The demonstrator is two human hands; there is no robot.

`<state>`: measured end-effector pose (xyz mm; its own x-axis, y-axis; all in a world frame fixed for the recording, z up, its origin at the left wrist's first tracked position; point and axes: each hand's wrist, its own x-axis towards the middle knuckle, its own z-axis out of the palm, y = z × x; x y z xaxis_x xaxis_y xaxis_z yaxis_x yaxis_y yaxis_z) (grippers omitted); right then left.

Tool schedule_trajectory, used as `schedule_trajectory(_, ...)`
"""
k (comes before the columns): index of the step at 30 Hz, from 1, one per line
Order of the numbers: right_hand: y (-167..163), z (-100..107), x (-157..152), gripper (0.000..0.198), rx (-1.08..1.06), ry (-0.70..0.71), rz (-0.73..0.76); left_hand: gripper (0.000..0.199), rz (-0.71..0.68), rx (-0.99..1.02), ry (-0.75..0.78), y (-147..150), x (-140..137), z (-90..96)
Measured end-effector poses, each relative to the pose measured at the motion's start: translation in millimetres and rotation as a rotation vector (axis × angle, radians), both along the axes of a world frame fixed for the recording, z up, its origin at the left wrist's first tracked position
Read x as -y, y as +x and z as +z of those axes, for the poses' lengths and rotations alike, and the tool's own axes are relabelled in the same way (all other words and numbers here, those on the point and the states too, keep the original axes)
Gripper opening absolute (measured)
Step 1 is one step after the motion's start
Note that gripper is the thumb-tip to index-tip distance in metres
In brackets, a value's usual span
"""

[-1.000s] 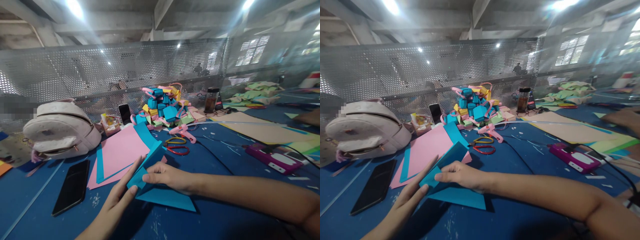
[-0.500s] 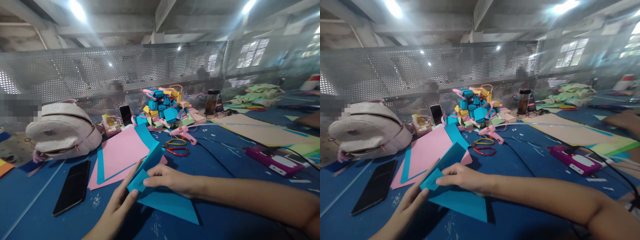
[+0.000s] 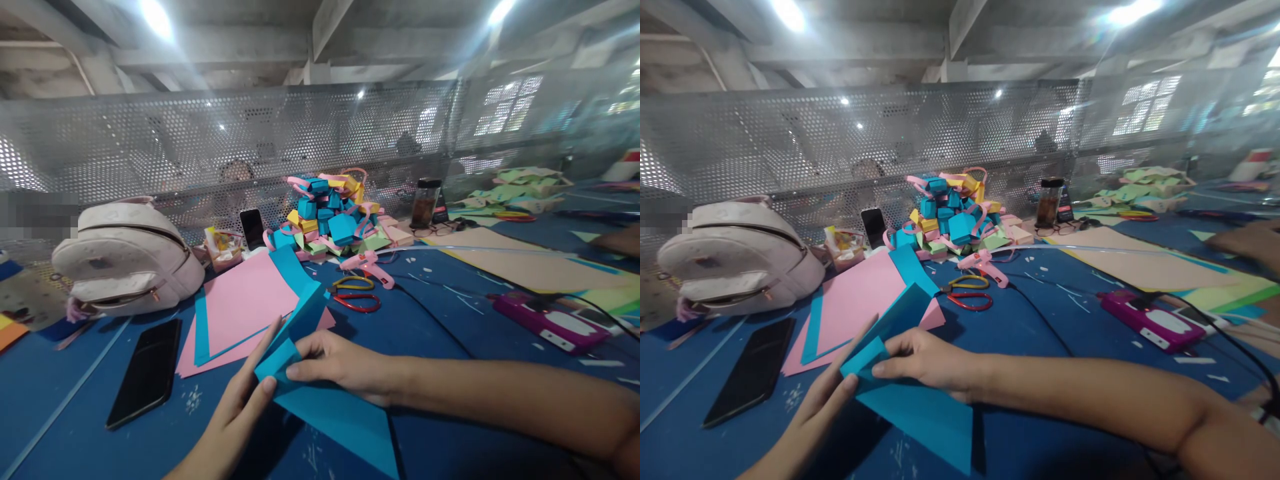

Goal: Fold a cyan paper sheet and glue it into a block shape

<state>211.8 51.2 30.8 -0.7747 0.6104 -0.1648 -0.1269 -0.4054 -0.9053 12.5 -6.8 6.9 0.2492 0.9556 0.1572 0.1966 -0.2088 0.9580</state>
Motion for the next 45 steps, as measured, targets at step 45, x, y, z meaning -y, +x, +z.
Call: schedule_trajectory(45,0,3,6,0.042,0.08,0.195,-0.107,0.057,-0.012,-0.653,0.675,2,-1,19.7)
